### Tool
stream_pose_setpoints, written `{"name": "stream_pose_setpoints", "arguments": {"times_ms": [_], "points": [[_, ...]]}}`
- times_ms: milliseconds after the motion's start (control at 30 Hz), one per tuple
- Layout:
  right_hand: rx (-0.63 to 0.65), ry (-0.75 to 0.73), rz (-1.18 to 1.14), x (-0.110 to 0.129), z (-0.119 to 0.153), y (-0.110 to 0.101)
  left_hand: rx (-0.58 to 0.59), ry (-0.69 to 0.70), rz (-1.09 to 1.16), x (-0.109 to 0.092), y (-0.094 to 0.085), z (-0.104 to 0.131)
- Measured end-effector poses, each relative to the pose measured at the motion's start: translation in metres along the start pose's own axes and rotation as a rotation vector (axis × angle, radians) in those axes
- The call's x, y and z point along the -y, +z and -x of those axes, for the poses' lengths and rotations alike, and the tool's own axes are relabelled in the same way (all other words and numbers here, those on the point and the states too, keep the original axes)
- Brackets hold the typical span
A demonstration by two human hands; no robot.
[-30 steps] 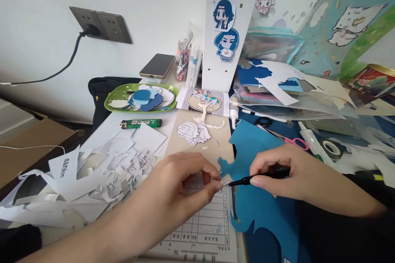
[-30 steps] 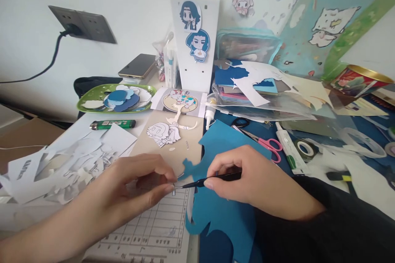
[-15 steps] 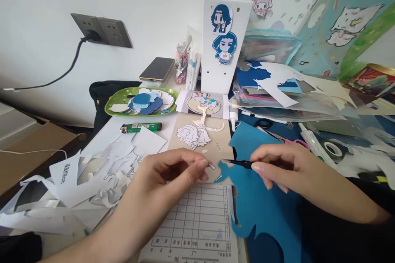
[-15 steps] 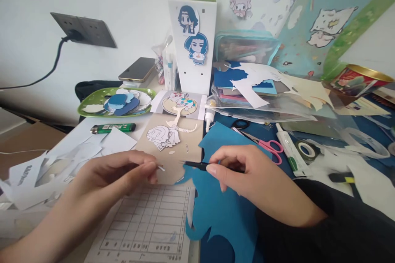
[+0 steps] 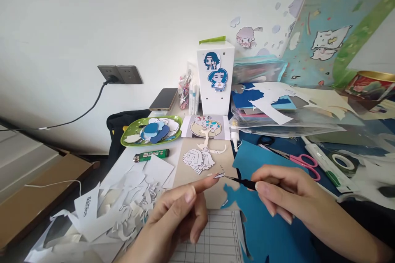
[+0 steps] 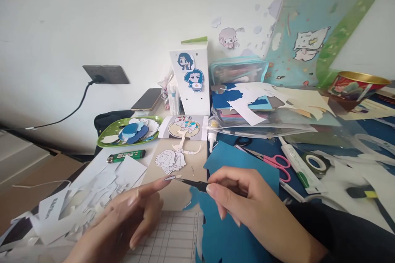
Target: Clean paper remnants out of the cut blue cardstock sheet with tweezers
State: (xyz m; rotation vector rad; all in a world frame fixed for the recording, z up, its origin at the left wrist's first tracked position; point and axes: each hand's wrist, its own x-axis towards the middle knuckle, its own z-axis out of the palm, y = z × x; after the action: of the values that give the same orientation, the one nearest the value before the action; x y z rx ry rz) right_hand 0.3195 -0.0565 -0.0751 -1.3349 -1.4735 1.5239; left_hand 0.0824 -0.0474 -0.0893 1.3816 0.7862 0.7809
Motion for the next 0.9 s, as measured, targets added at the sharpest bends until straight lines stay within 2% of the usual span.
{"name": "stream_pose_setpoints", "arguments": {"times_ms": [167,300,367,533,600,700,900], "points": [[-0.002,0.010,0.030,0.003,0.004,0.002,0.047,0.030,-0.010,0.006,-0.002,0.002],[-0.014,0.017,0.044,0.004,0.003,0.002,0.048,-0.013,0.020,0.001,-0.001,0.002],[-0.035,0.007,0.064,0.003,0.002,0.002,0.063,-0.065,0.180,-0.002,0.001,0.001],[-0.095,0.019,0.127,-0.006,0.004,0.000,0.095,-0.215,0.820,-0.006,0.004,-0.005],[-0.099,0.035,0.152,-0.008,0.005,-0.001,0.111,-0.250,0.973,-0.006,0.004,-0.007],[-0.112,0.036,0.173,-0.008,0.004,-0.004,0.134,-0.252,1.069,-0.006,0.003,-0.008],[-0.090,0.050,0.202,-0.002,0.002,-0.010,0.136,-0.254,1.081,-0.006,0.002,-0.007]]}}
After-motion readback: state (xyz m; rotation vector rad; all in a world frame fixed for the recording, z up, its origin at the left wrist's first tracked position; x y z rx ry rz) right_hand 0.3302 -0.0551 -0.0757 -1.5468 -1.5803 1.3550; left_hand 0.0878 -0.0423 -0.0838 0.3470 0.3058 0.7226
